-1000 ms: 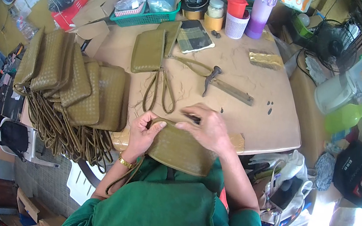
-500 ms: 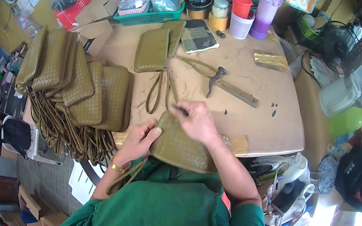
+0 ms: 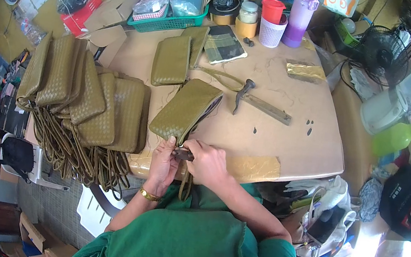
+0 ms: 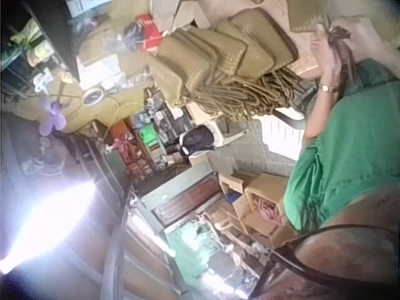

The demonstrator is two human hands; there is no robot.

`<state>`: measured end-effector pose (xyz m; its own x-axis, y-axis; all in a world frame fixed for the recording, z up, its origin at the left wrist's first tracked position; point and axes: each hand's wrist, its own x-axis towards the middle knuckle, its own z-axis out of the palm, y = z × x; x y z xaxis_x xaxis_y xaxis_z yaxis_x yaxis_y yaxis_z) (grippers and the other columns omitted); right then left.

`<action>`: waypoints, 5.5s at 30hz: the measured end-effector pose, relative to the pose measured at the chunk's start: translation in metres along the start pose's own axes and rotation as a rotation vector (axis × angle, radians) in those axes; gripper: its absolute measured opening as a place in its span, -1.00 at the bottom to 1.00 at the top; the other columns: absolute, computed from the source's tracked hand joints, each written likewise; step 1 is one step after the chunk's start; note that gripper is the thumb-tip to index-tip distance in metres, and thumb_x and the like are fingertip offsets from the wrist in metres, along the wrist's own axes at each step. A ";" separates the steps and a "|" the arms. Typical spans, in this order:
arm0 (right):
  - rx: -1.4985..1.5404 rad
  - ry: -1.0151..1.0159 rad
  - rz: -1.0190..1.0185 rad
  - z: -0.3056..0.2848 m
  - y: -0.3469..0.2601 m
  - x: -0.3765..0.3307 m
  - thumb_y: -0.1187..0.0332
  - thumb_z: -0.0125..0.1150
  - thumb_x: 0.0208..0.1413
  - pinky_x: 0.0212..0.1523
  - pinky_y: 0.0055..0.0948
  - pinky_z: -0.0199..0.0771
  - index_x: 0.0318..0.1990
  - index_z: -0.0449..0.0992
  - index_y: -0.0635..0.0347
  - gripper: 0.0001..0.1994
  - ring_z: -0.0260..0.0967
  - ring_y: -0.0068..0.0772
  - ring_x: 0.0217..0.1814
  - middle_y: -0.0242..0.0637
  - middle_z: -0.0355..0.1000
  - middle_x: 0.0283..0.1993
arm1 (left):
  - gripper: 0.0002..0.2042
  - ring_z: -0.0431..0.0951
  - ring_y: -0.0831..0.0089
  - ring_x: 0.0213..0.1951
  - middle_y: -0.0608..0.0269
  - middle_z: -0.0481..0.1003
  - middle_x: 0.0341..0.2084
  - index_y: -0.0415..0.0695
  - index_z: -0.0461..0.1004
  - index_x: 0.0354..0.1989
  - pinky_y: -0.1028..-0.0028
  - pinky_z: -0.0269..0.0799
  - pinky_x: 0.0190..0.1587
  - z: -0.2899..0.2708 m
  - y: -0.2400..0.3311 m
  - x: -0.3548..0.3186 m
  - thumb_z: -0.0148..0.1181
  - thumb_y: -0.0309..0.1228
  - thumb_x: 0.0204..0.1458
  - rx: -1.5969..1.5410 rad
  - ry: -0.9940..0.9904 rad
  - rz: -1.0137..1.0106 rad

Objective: Manually assembling or finishing woven leather pouches by inserting components and adjusting straps using hand tools.

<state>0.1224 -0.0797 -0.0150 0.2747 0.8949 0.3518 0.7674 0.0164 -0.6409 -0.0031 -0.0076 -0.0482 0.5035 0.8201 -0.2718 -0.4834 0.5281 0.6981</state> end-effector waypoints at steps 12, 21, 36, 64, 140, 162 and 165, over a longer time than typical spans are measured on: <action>-0.052 0.362 0.111 -0.068 0.077 0.019 0.69 0.11 -0.24 -0.34 -0.29 0.48 -0.33 0.56 0.20 -0.73 0.47 -0.05 -0.35 -0.17 0.47 -0.35 | -0.79 0.54 0.52 -0.43 0.23 0.54 -0.41 -0.26 0.45 -0.24 0.55 0.47 -0.38 -0.013 0.051 -0.027 0.31 -0.50 -0.03 0.414 -0.009 -0.057; 0.500 -0.014 0.289 -0.093 0.090 -0.003 0.44 0.35 -0.02 -0.25 -0.43 0.43 -0.27 0.58 0.30 -0.83 0.44 -0.52 -0.33 -0.32 0.54 -0.28 | -0.67 0.38 0.72 -0.37 0.45 0.51 -0.29 -0.21 0.44 -0.03 0.65 0.30 -0.34 -0.046 0.079 -0.023 0.21 -0.54 -0.02 0.602 -0.260 0.021; 0.208 -0.072 0.382 -0.068 0.033 0.001 0.31 0.37 0.01 -0.43 -0.37 0.38 -0.33 0.59 0.28 -0.80 0.41 -0.31 -0.55 -0.07 0.45 -0.58 | -0.83 0.34 0.70 -0.45 0.40 0.47 -0.53 -0.24 0.47 -0.34 0.61 0.27 -0.35 -0.024 0.061 0.008 0.05 -0.40 0.24 1.012 0.059 0.535; -0.479 0.279 0.164 -0.054 0.130 0.081 0.24 0.26 0.04 -0.02 -0.11 0.27 -0.08 0.39 0.11 -0.68 0.30 -0.01 -0.08 -0.15 0.31 -0.13 | -0.27 0.04 0.00 0.35 0.20 0.11 0.33 0.22 0.25 0.29 -0.21 -0.17 0.31 0.003 0.012 -0.053 0.34 -0.09 -0.15 1.985 -0.726 0.550; -0.374 -0.520 0.336 -0.130 0.051 -0.007 0.11 0.12 0.18 -0.18 -0.04 0.49 -0.12 0.40 0.22 -0.66 0.49 0.11 -0.20 0.05 0.50 -0.30 | -0.41 0.18 0.18 0.30 0.37 0.20 0.30 0.34 0.32 0.23 -0.11 -0.05 0.29 0.017 -0.010 -0.036 0.27 -0.24 -0.05 1.908 -0.773 0.622; -0.389 -0.421 0.160 -0.087 0.061 -0.008 0.05 0.06 0.20 -0.26 -0.04 0.51 -0.16 0.34 0.19 -0.65 0.51 0.07 -0.32 -0.07 0.49 -0.45 | -0.17 0.11 0.00 0.31 0.00 0.17 0.25 0.14 0.21 0.32 -0.14 -0.10 0.30 0.018 0.016 -0.040 0.42 -0.13 -0.24 1.972 -0.475 0.539; -0.513 -0.492 0.080 -0.093 0.045 0.027 0.05 0.06 0.20 -0.28 -0.05 0.52 -0.13 0.35 0.18 -0.65 0.52 0.06 -0.31 -0.07 0.50 -0.44 | -0.14 0.08 -0.06 0.31 0.02 0.17 0.24 0.14 0.21 0.32 -0.13 -0.13 0.31 0.006 0.016 -0.041 0.44 -0.10 -0.28 2.001 -0.506 0.523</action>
<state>0.2179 -0.0964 0.0291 0.1411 0.9840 -0.1085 0.9649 -0.1613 -0.2075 -0.0268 -0.0340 -0.0218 0.8750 0.4813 0.0513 0.4444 -0.8409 0.3089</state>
